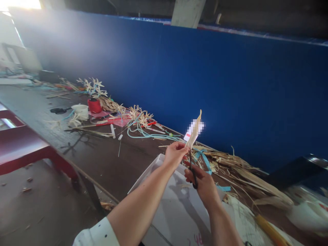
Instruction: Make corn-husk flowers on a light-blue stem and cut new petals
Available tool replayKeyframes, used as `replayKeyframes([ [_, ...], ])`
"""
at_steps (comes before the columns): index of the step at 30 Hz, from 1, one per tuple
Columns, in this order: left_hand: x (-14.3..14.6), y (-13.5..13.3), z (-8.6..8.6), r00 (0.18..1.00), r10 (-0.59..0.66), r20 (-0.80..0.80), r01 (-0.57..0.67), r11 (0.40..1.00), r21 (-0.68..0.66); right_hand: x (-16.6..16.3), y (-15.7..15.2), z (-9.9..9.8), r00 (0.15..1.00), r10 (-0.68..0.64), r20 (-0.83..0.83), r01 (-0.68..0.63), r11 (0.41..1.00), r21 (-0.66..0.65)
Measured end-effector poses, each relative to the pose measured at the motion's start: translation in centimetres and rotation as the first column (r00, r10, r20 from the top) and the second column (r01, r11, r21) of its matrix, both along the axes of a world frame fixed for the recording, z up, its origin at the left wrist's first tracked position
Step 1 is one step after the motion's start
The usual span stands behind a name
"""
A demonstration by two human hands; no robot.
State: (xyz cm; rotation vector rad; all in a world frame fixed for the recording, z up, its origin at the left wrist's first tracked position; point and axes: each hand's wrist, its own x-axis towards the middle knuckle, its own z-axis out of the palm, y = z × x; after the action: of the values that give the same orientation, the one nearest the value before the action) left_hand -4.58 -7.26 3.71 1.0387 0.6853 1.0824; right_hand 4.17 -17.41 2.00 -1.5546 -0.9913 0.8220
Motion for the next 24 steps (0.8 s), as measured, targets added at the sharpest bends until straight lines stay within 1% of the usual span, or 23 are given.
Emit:
replayKeyframes([
  [3,0.08,-0.06,-0.05,1.0,-0.004,0.025,0.005,1.0,-0.02,-0.09,0.03,0.04,0.999,-0.016,-0.027,0.016,1.0,0.0],
  [6,0.24,-0.09,-0.2,0.998,-0.009,0.062,0.012,0.999,-0.043,-0.01,0.03,0.01,1.0,-0.001,-0.029,0.002,1.0,0.012],
  [12,0.45,-0.05,-0.49,0.993,-0.018,0.12,0.025,0.998,-0.055,-0.13,-0.13,0.32,1.0,0.0,0.015,0.0,1.0,0.023],
  [18,0.42,-0.23,-0.4,0.992,-0.041,0.119,0.05,0.996,-0.072,0.13,-0.15,-0.11,1.0,-0.005,0.029,0.004,0.999,0.049],
  [24,0.48,-0.2,-0.45,0.992,-0.041,0.119,0.05,0.996,-0.077,0.68,-0.22,-0.47,0.993,0.02,0.119,-0.026,0.998,0.05],
])
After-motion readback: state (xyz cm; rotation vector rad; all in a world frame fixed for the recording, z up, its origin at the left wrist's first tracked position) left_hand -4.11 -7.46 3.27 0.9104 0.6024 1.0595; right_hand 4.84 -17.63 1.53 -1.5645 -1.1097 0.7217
